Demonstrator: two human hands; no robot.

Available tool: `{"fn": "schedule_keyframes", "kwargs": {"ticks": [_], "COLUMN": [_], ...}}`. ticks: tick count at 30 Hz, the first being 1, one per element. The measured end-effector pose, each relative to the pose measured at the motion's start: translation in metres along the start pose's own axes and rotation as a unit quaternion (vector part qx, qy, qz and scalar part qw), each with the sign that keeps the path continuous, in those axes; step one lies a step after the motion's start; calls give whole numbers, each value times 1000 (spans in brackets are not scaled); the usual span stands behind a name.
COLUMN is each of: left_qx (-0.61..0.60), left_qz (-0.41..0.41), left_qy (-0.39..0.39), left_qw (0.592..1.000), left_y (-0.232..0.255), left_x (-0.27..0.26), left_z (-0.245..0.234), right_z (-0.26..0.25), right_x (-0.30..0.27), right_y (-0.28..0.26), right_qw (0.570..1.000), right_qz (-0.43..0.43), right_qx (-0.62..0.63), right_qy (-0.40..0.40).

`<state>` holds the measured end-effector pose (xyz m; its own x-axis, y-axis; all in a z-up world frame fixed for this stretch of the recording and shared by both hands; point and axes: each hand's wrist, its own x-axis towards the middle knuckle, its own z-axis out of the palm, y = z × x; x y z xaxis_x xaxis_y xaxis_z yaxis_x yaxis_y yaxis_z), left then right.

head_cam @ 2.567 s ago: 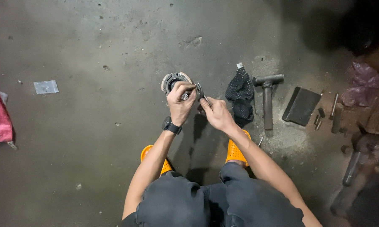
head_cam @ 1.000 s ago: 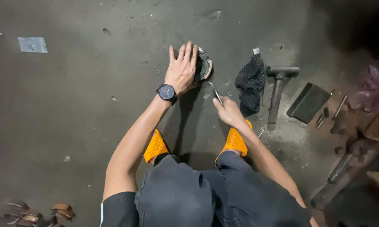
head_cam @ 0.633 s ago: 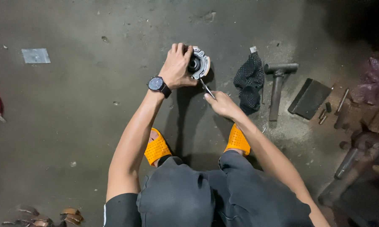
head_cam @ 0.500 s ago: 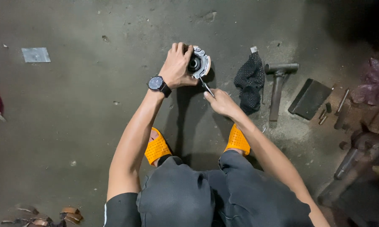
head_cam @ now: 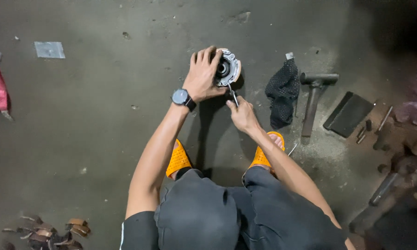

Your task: The person sits on the floor and cleans a circular mechanical part using a black cloth. They wipe the part thoroughly, then use a pair of pliers to adjust a ring on the component while continuing to wipe it down.

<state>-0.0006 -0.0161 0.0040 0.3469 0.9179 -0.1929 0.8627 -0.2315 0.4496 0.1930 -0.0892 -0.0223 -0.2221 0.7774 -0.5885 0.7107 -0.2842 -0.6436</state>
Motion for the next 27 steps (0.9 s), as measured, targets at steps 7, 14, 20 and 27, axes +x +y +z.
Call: {"fn": "schedule_keyframes", "kwargs": {"ticks": [7,14,20,27], "left_qx": [-109,-9,30,128], "left_qz": [-178,-201,-238,-244], "left_qy": [356,261,204,172], "left_qw": [911,944,949,946], "left_y": [-53,-68,-51,-42], "left_x": [-89,-99,-75,-81], "left_z": [4,38,46,45], "right_z": [13,14,13,8], "right_x": [5,6,7,4], "right_y": [20,15,22,12], "right_qw": [998,999,999,998], "right_qz": [-38,-12,-12,-10], "right_qx": [46,35,36,55], "right_qy": [16,11,24,25]}}
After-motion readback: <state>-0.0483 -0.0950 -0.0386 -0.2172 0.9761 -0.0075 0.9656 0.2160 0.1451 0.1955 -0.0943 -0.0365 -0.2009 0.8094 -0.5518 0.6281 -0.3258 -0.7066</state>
